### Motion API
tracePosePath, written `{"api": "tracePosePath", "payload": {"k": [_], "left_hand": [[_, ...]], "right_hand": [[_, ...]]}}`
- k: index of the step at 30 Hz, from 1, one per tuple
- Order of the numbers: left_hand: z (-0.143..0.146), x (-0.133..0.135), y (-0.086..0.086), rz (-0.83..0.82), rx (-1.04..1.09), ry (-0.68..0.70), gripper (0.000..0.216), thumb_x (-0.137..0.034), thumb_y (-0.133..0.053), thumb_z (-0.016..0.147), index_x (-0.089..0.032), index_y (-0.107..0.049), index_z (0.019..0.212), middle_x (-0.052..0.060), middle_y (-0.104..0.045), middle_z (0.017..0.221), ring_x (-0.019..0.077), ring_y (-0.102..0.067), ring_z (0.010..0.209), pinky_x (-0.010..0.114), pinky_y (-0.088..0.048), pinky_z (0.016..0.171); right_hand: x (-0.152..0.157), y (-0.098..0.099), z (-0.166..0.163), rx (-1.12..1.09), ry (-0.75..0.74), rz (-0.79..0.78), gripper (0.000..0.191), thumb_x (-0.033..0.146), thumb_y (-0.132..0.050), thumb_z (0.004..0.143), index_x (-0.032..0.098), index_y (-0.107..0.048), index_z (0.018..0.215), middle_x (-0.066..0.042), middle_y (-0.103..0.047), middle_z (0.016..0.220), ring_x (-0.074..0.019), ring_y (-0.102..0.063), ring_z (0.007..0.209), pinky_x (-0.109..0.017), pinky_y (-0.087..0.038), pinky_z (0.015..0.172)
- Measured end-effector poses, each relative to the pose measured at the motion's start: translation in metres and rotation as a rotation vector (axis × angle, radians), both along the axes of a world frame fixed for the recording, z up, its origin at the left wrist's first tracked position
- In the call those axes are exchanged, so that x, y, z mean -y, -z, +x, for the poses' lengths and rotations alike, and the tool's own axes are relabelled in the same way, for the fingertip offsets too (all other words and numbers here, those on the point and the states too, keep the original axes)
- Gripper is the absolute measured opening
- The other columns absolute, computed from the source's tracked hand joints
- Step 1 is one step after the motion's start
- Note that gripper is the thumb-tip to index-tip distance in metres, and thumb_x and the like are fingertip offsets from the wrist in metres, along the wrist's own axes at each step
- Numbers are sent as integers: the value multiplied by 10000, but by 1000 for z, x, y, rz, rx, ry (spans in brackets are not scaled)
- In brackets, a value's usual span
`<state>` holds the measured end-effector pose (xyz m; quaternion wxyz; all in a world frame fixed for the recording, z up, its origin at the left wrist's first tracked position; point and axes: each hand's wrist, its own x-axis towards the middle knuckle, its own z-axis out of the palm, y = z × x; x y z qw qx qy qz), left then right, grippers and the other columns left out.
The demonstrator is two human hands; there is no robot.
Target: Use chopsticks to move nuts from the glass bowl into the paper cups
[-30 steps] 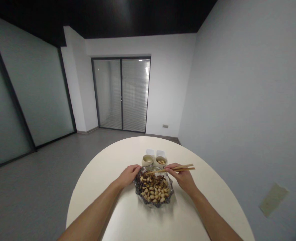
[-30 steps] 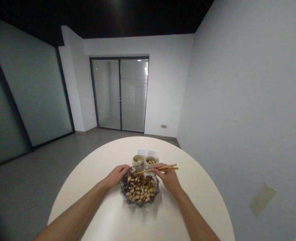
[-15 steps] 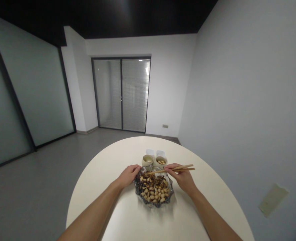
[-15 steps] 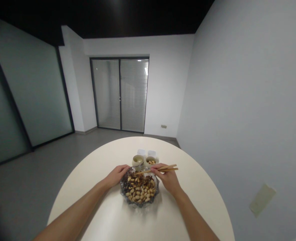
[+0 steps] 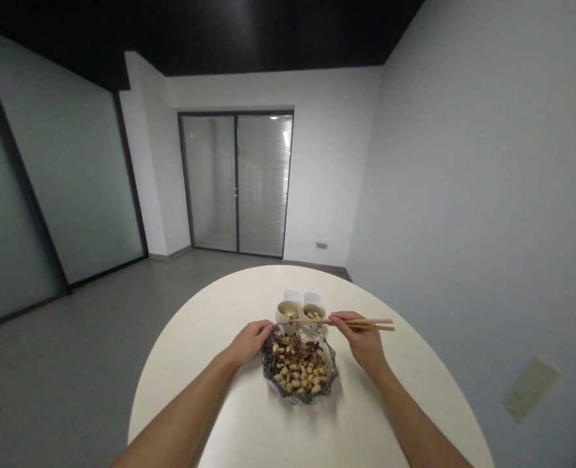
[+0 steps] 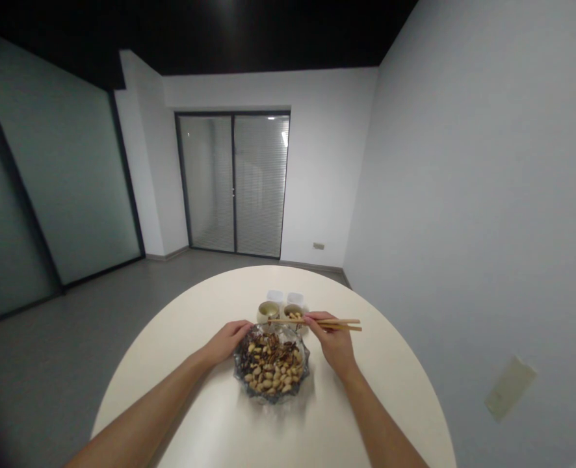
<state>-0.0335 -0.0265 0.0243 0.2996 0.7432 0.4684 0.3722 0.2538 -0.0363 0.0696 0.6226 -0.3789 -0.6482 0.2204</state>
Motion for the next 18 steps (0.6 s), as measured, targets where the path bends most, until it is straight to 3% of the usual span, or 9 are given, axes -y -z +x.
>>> {"api": "tracePosePath", "payload": {"k": [12, 18], "left_hand": [[0, 1, -1, -7, 8, 4, 505, -528, -368, 950, -176, -729, 974, 58, -748, 975, 235, -641, 925, 310, -465, 844], [0, 1, -2, -6, 4, 3, 502, -524, -368, 952, -177, -730, 967, 59, -748, 969, 234, -643, 918, 310, -467, 837]], "right_hand": [[-21, 12, 20, -90, 207, 38, 245, 444, -739, 783, 212, -766, 857, -70, -761, 884, -258, -702, 861, -438, -564, 836], [-27, 17, 22, -72, 238, 43, 272, 468, -730, 776, 207, -769, 840, -80, -758, 892, -270, -693, 877, -453, -551, 860]]}}
